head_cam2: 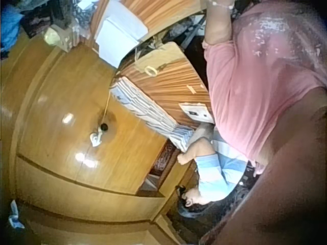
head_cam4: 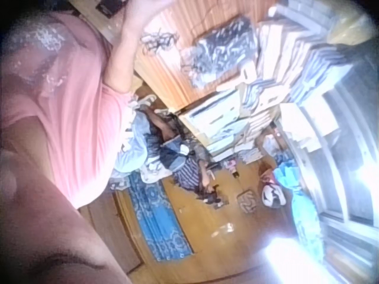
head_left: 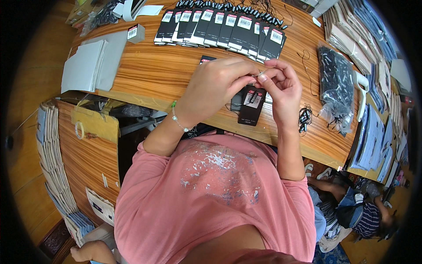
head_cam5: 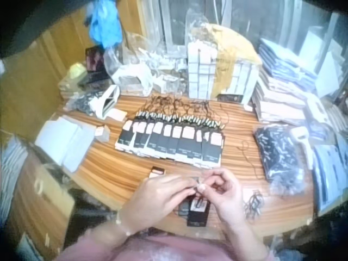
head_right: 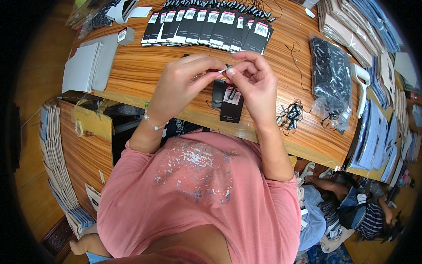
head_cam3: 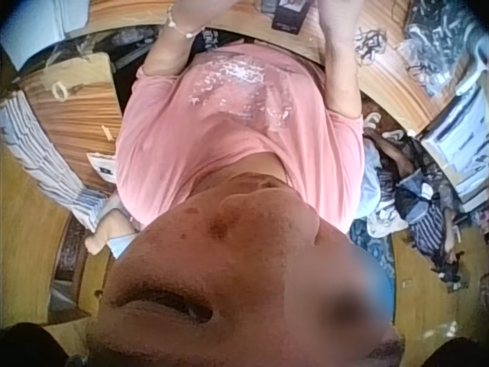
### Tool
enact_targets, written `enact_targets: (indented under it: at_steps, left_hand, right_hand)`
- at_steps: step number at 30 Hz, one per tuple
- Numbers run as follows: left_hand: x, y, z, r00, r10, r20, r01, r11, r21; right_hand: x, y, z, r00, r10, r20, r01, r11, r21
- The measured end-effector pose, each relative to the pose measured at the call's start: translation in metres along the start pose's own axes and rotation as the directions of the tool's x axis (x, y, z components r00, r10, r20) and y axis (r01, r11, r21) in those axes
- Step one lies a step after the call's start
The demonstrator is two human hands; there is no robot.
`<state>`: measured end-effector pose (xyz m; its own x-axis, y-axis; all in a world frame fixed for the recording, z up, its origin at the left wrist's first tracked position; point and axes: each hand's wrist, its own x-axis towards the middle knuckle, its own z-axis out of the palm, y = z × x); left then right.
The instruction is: The person threads plastic fasteners through cardboard tags and attaches them to black garments on a wooden table.
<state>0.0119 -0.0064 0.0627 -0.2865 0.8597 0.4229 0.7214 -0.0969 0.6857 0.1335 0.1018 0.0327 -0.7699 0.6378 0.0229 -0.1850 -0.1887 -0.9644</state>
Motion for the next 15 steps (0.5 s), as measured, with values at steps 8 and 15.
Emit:
enact_targets:
  at_steps: [8, 15]
  left_hand:
    - [0.001, -0.01, 0.001, 0.959, 0.284, -0.012, -0.27, 0.924, 0.27]
    - [-0.002, -0.029, 0.015, 0.919, 0.391, -0.049, -0.369, 0.897, 0.244]
  right_hand:
    - [0.004, -0.002, -0.009, 0.97, 0.191, 0.15, -0.223, 0.945, 0.238]
    - [-0.001, 0.007, -0.006, 0.996, -0.049, -0.072, 0.048, 0.999, -0.023]
